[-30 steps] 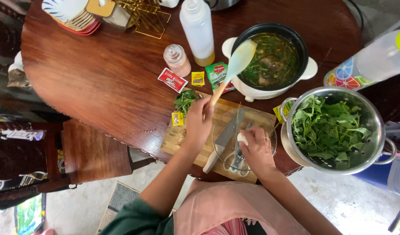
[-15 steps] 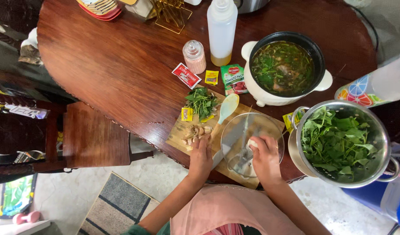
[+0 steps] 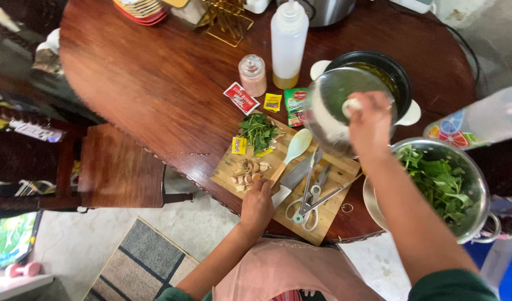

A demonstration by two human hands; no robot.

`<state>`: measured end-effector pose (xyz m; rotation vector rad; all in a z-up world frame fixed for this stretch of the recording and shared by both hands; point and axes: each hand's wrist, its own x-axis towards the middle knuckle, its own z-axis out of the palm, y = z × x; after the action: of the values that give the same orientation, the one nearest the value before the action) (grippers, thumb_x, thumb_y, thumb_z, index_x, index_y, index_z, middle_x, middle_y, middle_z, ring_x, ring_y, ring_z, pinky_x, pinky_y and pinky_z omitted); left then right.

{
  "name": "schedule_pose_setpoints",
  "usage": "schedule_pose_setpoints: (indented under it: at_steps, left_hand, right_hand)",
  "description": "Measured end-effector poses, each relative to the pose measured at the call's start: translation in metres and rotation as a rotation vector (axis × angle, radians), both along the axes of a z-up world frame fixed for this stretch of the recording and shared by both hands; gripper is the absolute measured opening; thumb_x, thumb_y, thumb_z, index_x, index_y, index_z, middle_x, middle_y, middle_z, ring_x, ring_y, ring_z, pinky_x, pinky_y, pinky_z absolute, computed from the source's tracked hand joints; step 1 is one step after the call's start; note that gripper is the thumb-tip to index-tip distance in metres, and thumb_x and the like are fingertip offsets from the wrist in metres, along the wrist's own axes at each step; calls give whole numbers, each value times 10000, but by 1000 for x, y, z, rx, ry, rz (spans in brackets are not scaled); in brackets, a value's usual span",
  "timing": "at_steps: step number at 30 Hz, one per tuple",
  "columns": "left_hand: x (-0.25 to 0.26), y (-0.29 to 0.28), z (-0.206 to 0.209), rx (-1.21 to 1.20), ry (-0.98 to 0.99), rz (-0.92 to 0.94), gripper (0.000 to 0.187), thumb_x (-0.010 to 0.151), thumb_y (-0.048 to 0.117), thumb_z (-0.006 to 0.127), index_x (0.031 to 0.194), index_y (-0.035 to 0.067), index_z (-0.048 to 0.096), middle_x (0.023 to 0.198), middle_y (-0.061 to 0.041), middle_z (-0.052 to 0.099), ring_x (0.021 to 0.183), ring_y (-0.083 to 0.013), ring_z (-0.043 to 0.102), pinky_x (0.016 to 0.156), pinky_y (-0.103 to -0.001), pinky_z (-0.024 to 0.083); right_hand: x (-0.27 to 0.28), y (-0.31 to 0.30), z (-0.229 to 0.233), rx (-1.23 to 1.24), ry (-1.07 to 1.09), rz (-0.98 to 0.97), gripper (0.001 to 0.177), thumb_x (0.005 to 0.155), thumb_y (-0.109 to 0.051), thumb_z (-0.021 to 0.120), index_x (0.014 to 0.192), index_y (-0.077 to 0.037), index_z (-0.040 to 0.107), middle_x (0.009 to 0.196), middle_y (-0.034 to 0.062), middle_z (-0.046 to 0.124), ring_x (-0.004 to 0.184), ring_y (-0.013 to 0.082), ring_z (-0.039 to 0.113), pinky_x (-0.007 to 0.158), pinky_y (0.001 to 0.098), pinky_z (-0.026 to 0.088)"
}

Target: The person stirs a pot of soup on a table, portions cooked rice from a rice cooker onto several small plates by hand and with a scoop, and adjusts various seasoning packets and containers.

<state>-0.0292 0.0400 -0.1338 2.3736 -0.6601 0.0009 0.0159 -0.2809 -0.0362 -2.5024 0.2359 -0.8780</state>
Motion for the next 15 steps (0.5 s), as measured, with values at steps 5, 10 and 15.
schedule_pose_setpoints:
  at_steps: [5, 10, 15]
  left_hand:
    - [-7, 2, 27, -44, -127, 33, 248, 817, -32, 619, 1051, 19, 680, 1071, -162, 682, 869, -395, 666, 752, -480, 546]
    - [-12, 1, 35, -98, -133, 31, 160, 868, -5, 643, 1016, 38, 687, 1032, -139, 681, 878, -375, 674, 753, -465, 551]
    - [-18, -3, 39, -82, -59, 38, 138, 877, 12, 651, 1002, 46, 698, 1024, -134, 687, 849, -365, 673, 736, -465, 550]
  right_hand:
    - [30, -54, -32, -49, 42, -47, 218, 918, 29, 745, 1118, -57, 739, 1160, 160, 605, 1121, 372, 568, 959, 459, 492]
    - [45, -76, -55, -104, 98, -83, 219, 896, 13, 757, 1098, -70, 752, 1154, 150, 587, 1102, 355, 561, 937, 434, 507]
    - [51, -75, -53, -67, 118, -93, 217, 919, -13, 753, 1131, -59, 745, 1170, 135, 577, 1119, 339, 558, 965, 426, 508]
